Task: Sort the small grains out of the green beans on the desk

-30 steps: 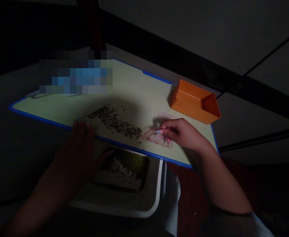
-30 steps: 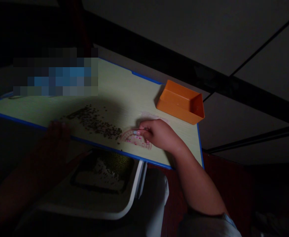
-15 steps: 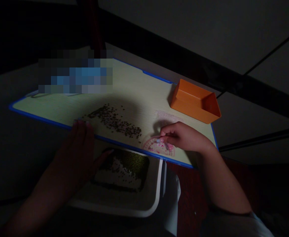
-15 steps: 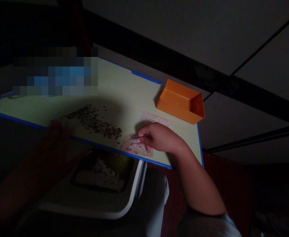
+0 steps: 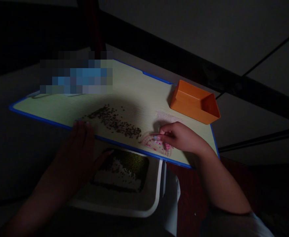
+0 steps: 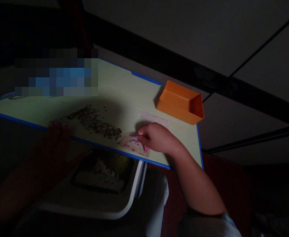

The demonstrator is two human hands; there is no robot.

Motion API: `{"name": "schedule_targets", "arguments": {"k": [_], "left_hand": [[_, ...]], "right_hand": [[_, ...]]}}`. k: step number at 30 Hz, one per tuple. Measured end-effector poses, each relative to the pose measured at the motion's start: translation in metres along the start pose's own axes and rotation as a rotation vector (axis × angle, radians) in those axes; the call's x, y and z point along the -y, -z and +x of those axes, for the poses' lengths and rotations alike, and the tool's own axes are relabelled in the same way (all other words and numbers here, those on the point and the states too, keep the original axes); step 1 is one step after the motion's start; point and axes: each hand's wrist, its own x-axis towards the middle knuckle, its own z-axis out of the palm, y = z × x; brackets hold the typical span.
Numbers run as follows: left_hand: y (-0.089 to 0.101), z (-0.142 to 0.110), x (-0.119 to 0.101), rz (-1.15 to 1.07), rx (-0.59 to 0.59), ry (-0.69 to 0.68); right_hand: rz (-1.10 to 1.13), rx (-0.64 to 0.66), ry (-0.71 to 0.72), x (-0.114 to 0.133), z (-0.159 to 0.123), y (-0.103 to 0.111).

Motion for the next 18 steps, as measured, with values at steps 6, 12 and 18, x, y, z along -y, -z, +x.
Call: {"name": "schedule_targets", "arguments": {"k": [6,12,18], "left_hand": [[-0.0006,0.0012,0.001,-0.01,0.004,0.009],[-0.0002,0.0013,0.0005,0.0,0.012,0.008],[0.0006,0.0019,-0.0005,-0.002,0.033,0.031]], "right_hand": [[-0.071,-0.068,-0.062,-0.002,-0.0019,0.0046],[-0.054,-0.058,-0.061,-0.0018,0.0011,0.0013],[0.026,-0.018,-0.009,-0.0029,0.0013,-0.0003]]}}
